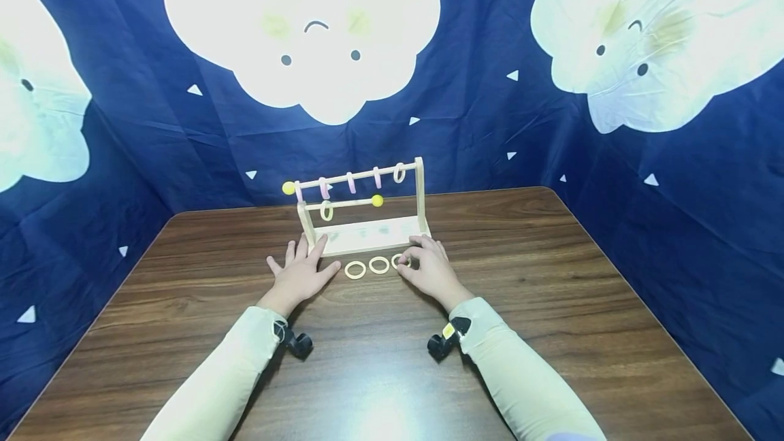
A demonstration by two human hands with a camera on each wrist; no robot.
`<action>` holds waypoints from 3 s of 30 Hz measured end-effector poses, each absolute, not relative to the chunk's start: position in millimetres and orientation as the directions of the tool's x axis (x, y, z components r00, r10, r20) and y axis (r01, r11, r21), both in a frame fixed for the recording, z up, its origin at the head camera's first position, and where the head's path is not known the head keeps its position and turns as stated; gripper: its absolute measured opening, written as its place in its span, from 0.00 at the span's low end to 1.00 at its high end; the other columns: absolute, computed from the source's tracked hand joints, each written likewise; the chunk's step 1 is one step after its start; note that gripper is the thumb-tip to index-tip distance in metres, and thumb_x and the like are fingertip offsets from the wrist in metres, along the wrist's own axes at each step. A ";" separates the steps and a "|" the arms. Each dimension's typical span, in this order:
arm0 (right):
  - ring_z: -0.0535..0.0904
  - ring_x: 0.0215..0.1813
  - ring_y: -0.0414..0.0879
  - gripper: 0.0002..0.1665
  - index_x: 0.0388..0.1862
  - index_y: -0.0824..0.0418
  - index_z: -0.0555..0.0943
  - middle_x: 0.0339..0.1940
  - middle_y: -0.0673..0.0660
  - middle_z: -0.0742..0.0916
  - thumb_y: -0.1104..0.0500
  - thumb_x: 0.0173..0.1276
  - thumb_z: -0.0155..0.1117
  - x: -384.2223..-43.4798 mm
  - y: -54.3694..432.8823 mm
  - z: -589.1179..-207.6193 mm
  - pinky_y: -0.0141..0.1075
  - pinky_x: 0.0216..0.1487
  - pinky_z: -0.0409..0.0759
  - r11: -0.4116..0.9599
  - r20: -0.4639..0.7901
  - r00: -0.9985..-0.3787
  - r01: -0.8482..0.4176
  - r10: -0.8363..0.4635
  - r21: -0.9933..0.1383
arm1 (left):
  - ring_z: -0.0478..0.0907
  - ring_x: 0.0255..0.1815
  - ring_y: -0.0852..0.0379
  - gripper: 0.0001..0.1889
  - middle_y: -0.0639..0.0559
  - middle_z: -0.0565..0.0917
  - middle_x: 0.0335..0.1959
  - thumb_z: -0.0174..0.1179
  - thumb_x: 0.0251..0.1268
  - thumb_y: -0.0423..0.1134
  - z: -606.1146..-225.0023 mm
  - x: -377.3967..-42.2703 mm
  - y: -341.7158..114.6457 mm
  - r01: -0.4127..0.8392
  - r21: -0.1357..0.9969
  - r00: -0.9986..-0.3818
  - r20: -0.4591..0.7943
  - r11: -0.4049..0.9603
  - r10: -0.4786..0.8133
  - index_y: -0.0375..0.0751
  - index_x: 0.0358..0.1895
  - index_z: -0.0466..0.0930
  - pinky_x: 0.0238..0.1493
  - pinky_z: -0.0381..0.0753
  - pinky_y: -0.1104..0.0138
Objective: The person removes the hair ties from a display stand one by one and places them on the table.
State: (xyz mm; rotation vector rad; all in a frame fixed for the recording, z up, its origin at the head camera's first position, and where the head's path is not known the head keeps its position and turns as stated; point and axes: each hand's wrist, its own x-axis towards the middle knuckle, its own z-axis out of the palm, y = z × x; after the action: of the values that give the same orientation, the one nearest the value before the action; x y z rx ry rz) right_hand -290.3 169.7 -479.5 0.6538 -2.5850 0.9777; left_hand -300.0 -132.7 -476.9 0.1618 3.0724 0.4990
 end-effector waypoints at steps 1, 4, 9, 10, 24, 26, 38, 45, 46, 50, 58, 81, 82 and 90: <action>0.69 0.72 0.66 0.05 0.31 0.53 0.85 0.65 0.68 0.80 0.58 0.61 0.75 -290.6 169.3 -478.8 0.63 0.73 0.57 0.658 0.424 -0.855 -0.506 -0.298 -0.558 | 0.32 0.81 0.29 0.43 0.36 0.37 0.83 0.43 0.71 0.72 -476.2 -299.7 -132.3 0.099 0.318 -0.994 -0.010 0.943 0.107 0.59 0.83 0.45 0.63 0.23 0.23; 0.71 0.70 0.64 0.04 0.33 0.54 0.86 0.65 0.66 0.80 0.56 0.63 0.74 -292.7 165.6 -476.4 0.61 0.72 0.60 0.642 0.417 -0.868 -0.485 -0.271 -0.594 | 0.32 0.81 0.29 0.43 0.36 0.37 0.83 0.43 0.70 0.72 -476.3 -299.5 -132.2 0.096 0.312 -0.995 -0.009 0.945 0.104 0.59 0.83 0.45 0.63 0.23 0.23; 0.76 0.67 0.60 0.06 0.37 0.57 0.87 0.63 0.64 0.82 0.57 0.63 0.73 -298.5 150.5 -469.7 0.55 0.70 0.67 0.587 0.425 -0.878 -0.467 -0.220 -0.662 | 0.32 0.81 0.28 0.44 0.35 0.38 0.83 0.42 0.70 0.73 -478.7 -300.8 -134.4 0.101 0.310 -0.994 -0.005 0.946 0.108 0.59 0.83 0.45 0.62 0.22 0.23; 0.76 0.67 0.59 0.06 0.38 0.58 0.87 0.63 0.64 0.83 0.58 0.64 0.73 -299.8 146.4 -468.2 0.54 0.70 0.68 0.570 0.426 -0.880 -0.464 -0.210 -0.678 | 0.32 0.81 0.28 0.44 0.35 0.38 0.83 0.42 0.70 0.73 -478.9 -300.8 -134.3 0.102 0.311 -0.994 -0.005 0.945 0.109 0.59 0.83 0.45 0.62 0.21 0.23; 0.75 0.68 0.57 0.12 0.46 0.61 0.88 0.62 0.64 0.84 0.57 0.67 0.70 -321.1 82.3 -457.3 0.50 0.73 0.66 0.415 0.392 -0.917 -0.386 -0.074 -0.824 | 0.34 0.81 0.29 0.44 0.35 0.39 0.83 0.41 0.70 0.73 -479.6 -300.5 -132.2 0.097 0.290 -0.995 0.000 0.952 0.102 0.59 0.83 0.45 0.63 0.24 0.22; 0.76 0.68 0.57 0.12 0.48 0.61 0.88 0.62 0.64 0.84 0.57 0.68 0.70 -322.7 75.0 -456.7 0.50 0.72 0.67 0.396 0.390 -0.919 -0.381 -0.061 -0.835 | 0.34 0.81 0.28 0.44 0.35 0.39 0.83 0.42 0.70 0.73 -479.7 -300.5 -132.8 0.100 0.292 -0.995 0.005 0.951 0.102 0.58 0.83 0.46 0.63 0.24 0.22; 0.77 0.66 0.54 0.14 0.50 0.59 0.88 0.59 0.58 0.86 0.56 0.68 0.69 -329.2 35.7 -451.8 0.50 0.70 0.70 0.306 0.326 -0.945 -0.304 0.021 -0.902 | 0.35 0.81 0.29 0.43 0.36 0.40 0.83 0.42 0.70 0.73 -481.1 -302.1 -133.0 0.099 0.298 -0.995 0.022 0.949 0.097 0.58 0.82 0.48 0.63 0.25 0.22; 0.77 0.66 0.52 0.15 0.52 0.58 0.88 0.59 0.55 0.86 0.56 0.69 0.69 -332.4 17.4 -451.1 0.51 0.68 0.71 0.267 0.315 -0.949 -0.295 0.032 -0.917 | 0.35 0.81 0.29 0.43 0.36 0.40 0.83 0.42 0.70 0.73 -480.4 -301.2 -132.7 0.102 0.299 -0.995 0.021 0.949 0.100 0.58 0.83 0.47 0.63 0.24 0.22; 0.77 0.66 0.52 0.14 0.52 0.57 0.88 0.58 0.54 0.86 0.55 0.69 0.69 -333.1 15.5 -450.9 0.51 0.68 0.71 0.266 0.314 -0.949 -0.294 0.035 -0.918 | 0.35 0.81 0.29 0.43 0.37 0.40 0.83 0.42 0.70 0.73 -480.3 -301.0 -132.4 0.102 0.300 -0.995 0.022 0.949 0.100 0.58 0.83 0.47 0.63 0.24 0.22; 0.78 0.65 0.50 0.14 0.52 0.55 0.88 0.57 0.53 0.87 0.54 0.69 0.69 -335.5 8.9 -449.9 0.48 0.66 0.73 0.268 0.313 -0.948 -0.289 0.050 -0.919 | 0.35 0.81 0.29 0.43 0.37 0.40 0.83 0.42 0.70 0.73 -479.6 -300.0 -131.9 0.099 0.303 -0.995 0.023 0.948 0.096 0.58 0.83 0.47 0.63 0.25 0.22; 0.79 0.64 0.51 0.15 0.51 0.58 0.88 0.57 0.55 0.86 0.54 0.69 0.69 -335.6 0.6 -447.3 0.47 0.65 0.74 0.214 0.292 -0.954 -0.271 0.072 -0.938 | 0.36 0.81 0.29 0.45 0.37 0.40 0.83 0.41 0.69 0.75 -479.4 -299.7 -131.9 0.094 0.285 -0.996 0.023 0.954 0.091 0.58 0.83 0.48 0.63 0.26 0.22; 0.81 0.58 0.55 0.09 0.46 0.61 0.88 0.49 0.58 0.89 0.60 0.69 0.68 -344.2 27.5 -449.4 0.47 0.64 0.74 0.297 0.375 -0.903 -0.307 0.210 -0.904 | 0.35 0.81 0.30 0.43 0.37 0.40 0.83 0.40 0.69 0.74 -482.6 -302.9 -131.8 0.094 0.288 -0.995 0.014 0.953 0.094 0.61 0.83 0.47 0.63 0.26 0.22; 0.81 0.58 0.55 0.09 0.46 0.61 0.88 0.49 0.58 0.89 0.60 0.69 0.68 -344.2 29.7 -449.4 0.47 0.64 0.73 0.297 0.372 -0.902 -0.302 0.219 -0.906 | 0.35 0.81 0.30 0.43 0.37 0.40 0.83 0.40 0.69 0.74 -482.4 -302.8 -131.8 0.094 0.287 -0.995 0.011 0.953 0.095 0.61 0.83 0.46 0.63 0.25 0.22; 0.81 0.55 0.56 0.08 0.44 0.63 0.89 0.45 0.61 0.88 0.61 0.68 0.69 -341.6 45.0 -448.3 0.48 0.61 0.74 0.263 0.364 -0.886 -0.292 0.288 -0.919 | 0.34 0.81 0.29 0.44 0.37 0.39 0.83 0.41 0.69 0.74 -481.1 -301.7 -132.2 0.097 0.295 -0.995 0.005 0.951 0.100 0.61 0.83 0.45 0.63 0.24 0.22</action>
State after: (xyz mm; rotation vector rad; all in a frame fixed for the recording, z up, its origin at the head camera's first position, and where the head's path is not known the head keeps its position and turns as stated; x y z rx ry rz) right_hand -341.6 45.0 -448.3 0.0040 -2.0754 1.6623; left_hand -301.7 -132.2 -481.1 0.1560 3.0931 0.4666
